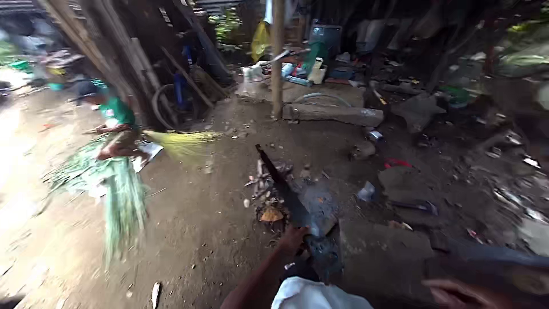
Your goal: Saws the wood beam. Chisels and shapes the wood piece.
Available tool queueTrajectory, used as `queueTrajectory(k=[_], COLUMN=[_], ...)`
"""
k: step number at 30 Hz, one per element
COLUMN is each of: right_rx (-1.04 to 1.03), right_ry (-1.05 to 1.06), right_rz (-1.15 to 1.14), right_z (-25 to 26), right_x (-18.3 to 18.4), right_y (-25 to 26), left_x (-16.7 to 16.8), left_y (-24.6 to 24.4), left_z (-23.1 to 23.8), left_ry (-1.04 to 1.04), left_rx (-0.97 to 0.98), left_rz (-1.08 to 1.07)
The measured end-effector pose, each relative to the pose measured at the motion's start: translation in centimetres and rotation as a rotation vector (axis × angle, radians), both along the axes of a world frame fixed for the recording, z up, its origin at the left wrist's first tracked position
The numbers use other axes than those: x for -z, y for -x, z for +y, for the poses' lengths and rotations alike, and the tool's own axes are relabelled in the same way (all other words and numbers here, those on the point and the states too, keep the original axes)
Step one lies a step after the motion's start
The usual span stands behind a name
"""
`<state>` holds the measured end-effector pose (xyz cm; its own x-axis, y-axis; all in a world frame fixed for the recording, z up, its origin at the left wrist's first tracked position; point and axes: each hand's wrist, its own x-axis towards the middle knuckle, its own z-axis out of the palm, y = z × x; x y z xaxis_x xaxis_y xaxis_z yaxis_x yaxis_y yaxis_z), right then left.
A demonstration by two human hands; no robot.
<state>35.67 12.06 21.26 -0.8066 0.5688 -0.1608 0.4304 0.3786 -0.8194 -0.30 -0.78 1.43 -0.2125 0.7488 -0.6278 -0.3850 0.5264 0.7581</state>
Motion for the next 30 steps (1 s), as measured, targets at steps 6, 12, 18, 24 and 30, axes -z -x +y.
queueTrajectory(k=[6,12,18,24,30], right_rx=[0.063,0.403,0.568,0.872,1.195], right_ry=[0.114,0.037,0.099,0.011,-0.11], right_rz=[-0.459,-0.344,-0.332,-0.391,-0.417], right_z=[-3.3,-9.1,-7.7,-6.9,-6.6], right_x=[7.3,14.2,17.2,20.0,21.6], right_y=[-1.5,1.5,3.8,5.8,6.4], left_x=[-0.9,0.6,3.0,6.3,6.7], left_y=[-1.6,-6.0,-10.7,-14.0,-19.8], left_z=[4.2,12.0,19.1,24.5,26.6], left_ry=[-0.022,0.111,0.287,0.384,0.383], left_rx=[0.043,0.324,0.58,0.86,1.198], left_rz=[0.011,0.036,-0.009,0.006,-0.071])
